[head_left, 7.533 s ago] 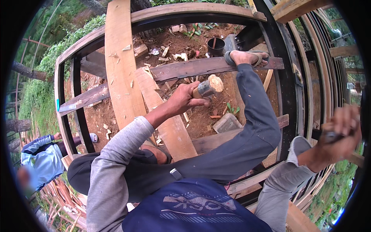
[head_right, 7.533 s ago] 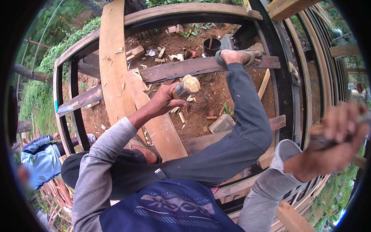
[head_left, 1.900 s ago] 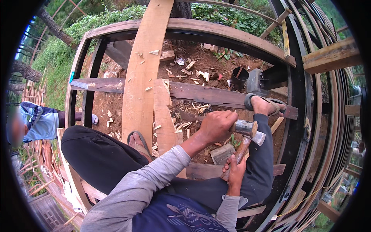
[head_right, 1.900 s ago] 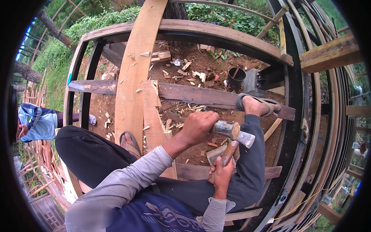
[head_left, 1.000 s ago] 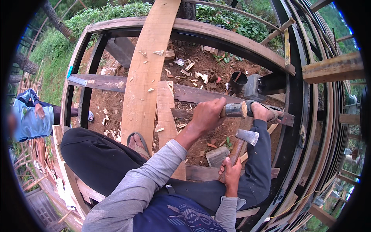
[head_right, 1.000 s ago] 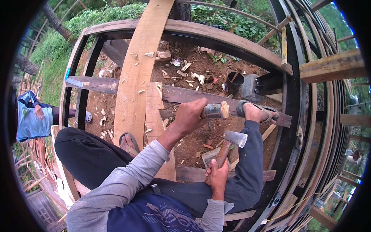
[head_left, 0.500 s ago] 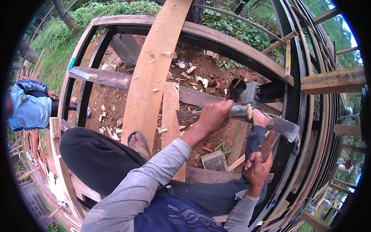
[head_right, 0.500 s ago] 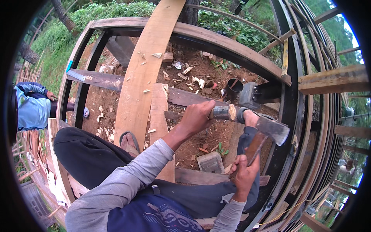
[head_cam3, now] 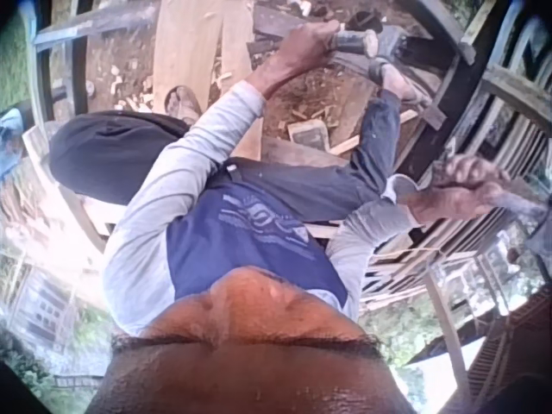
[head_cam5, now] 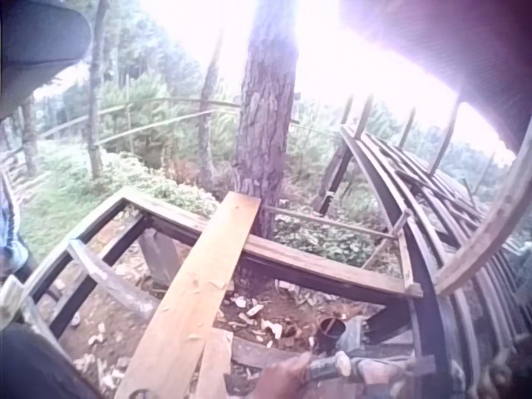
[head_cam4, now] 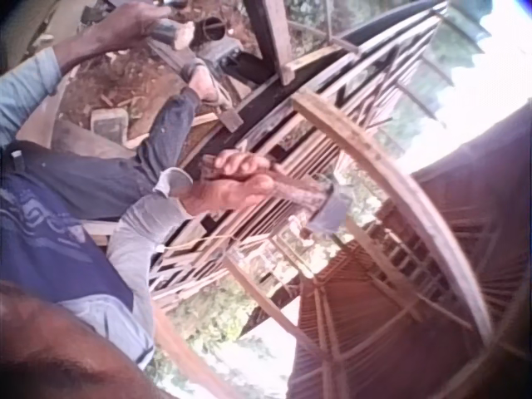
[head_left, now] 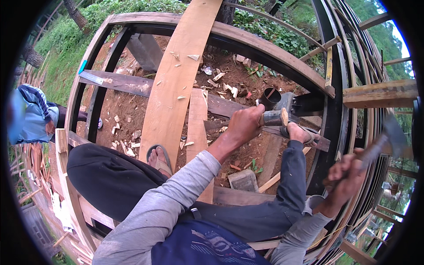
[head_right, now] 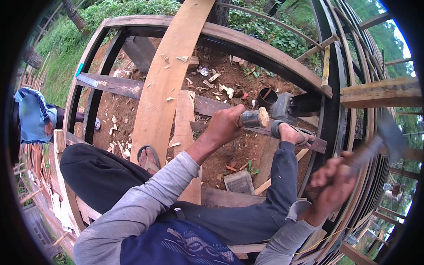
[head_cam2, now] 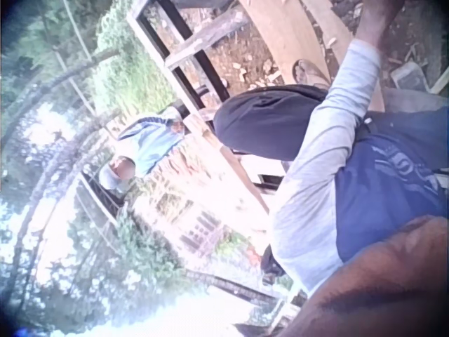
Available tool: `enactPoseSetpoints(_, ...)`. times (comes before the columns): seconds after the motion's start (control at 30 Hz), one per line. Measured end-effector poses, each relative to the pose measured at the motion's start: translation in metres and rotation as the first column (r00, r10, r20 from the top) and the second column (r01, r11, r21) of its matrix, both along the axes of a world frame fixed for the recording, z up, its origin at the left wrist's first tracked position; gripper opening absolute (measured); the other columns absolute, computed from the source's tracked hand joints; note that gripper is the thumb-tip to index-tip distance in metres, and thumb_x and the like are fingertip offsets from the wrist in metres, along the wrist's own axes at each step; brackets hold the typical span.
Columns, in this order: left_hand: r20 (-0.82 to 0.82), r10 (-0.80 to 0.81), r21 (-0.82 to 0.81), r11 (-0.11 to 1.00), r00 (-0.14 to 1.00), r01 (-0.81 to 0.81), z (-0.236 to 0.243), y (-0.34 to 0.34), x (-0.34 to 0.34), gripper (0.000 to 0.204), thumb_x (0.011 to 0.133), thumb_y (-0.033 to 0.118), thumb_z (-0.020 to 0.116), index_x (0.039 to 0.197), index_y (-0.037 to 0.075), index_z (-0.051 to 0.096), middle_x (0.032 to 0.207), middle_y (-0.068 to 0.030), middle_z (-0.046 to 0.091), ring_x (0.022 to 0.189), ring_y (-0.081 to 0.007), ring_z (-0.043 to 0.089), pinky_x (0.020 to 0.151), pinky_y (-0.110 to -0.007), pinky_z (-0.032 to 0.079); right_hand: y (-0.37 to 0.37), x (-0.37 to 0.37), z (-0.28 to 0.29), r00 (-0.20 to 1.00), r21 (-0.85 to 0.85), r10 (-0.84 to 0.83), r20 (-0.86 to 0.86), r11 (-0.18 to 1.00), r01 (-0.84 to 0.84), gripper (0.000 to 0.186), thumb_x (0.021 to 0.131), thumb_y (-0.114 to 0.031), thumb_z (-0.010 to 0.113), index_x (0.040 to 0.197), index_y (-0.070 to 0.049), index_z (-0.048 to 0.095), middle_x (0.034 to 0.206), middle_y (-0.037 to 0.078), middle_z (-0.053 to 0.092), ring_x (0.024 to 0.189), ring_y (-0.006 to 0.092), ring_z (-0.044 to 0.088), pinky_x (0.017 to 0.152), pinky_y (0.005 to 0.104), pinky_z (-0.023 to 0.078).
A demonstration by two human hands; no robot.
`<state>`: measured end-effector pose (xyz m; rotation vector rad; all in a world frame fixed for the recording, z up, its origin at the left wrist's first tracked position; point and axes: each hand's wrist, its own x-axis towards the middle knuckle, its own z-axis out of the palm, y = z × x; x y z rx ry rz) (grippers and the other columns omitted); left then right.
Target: The person carves a notch into a piece of wood using a chisel and a hammer while sitting on the frame of a wooden structure.
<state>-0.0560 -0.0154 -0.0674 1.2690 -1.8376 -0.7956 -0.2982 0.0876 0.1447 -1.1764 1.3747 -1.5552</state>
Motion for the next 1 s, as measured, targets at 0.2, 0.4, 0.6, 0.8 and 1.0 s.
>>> enactPoseSetpoints(0.2, -0.004, -0.037, 0.043, 0.998, 0.999, 0.037, 0.007, -0.001, -0.008, 0.036, 0.073, 0.008, 0.077, 0.097, 0.006, 0.052, 0.083, -0.0181, 0.066, 0.081, -0.0445, 0.067, 0.069, -0.053, 0.053, 0.028, 0.05, -0.075, 0.995, 0.013, 0.087, 0.053, 0.996, -0.088, 0.021, 0.106, -0.019, 0.056, 0.118, -0.003, 0.051, 0.073, 0.002, 0.048, 0.052, 0.0095, 0.047, 0.046, 0.0265, 0.045)
enactPoseSetpoints(0.4, -0.031, -0.039, -0.033, 0.999, 0.999, 0.038, 0.001, 0.016, 0.019, 0.027, 0.077, 0.01, 0.073, 0.096, 0.007, 0.054, 0.086, -0.0167, 0.069, 0.083, -0.0426, 0.069, 0.069, -0.054, 0.054, 0.042, 0.032, -0.043, 0.994, 0.449, 0.107, -0.012, 0.889, -0.09, 0.032, 0.105, -0.026, 0.061, 0.121, -0.001, 0.047, 0.076, 0.003, 0.054, 0.053, 0.0092, 0.052, 0.046, 0.0257, 0.045)
enactPoseSetpoints(0.6, -0.042, -0.049, -0.035, 0.998, 0.998, 0.047, 0.007, 0.02, 0.012, 0.03, 0.074, 0.008, 0.076, 0.095, 0.007, 0.055, 0.085, -0.0176, 0.068, 0.084, -0.0424, 0.069, 0.069, -0.053, 0.054, 0.036, 0.036, -0.027, 0.971, -0.415, -0.133, 0.199, 0.886, 0.206, 0.037, 0.103, -0.027, 0.065, 0.123, -0.001, 0.049, 0.083, 0.003, 0.05, 0.062, 0.0088, 0.051, 0.049, 0.0244, 0.045)
enactPoseSetpoints(0.8, -0.025, -0.096, -0.086, 0.992, 0.995, 0.094, -0.006, 0.046, 0.016, 0.03, 0.074, 0.01, 0.081, 0.091, 0.005, 0.057, 0.081, -0.0174, 0.065, 0.08, -0.0404, 0.069, 0.065, -0.047, 0.052, 0.079, 0.067, -0.1, 0.92, 0.539, 0.377, 0.11, 0.755, -0.374, 0.023, 0.103, -0.017, 0.062, 0.114, -0.002, 0.048, 0.078, 0.005, 0.054, 0.054, 0.0096, 0.049, 0.047, 0.0265, 0.043)
enactPoseSetpoints(1.0, -0.169, -0.095, -0.301, 0.953, 0.981, 0.041, -0.021, 0.061, 0.044, 0.031, 0.069, 0.013, 0.081, 0.085, 0.007, 0.056, 0.08, -0.0131, 0.057, 0.073, -0.0362, 0.061, 0.062, -0.044, 0.048, 0.124, 0.059, -0.124, 0.942, 0.429, -0.108, 0.317, 0.902, -0.041, 0.023, 0.102, -0.021, 0.064, 0.111, -0.007, 0.048, 0.076, 0.002, 0.051, 0.053, 0.01, 0.049, 0.046, 0.0267, 0.043)
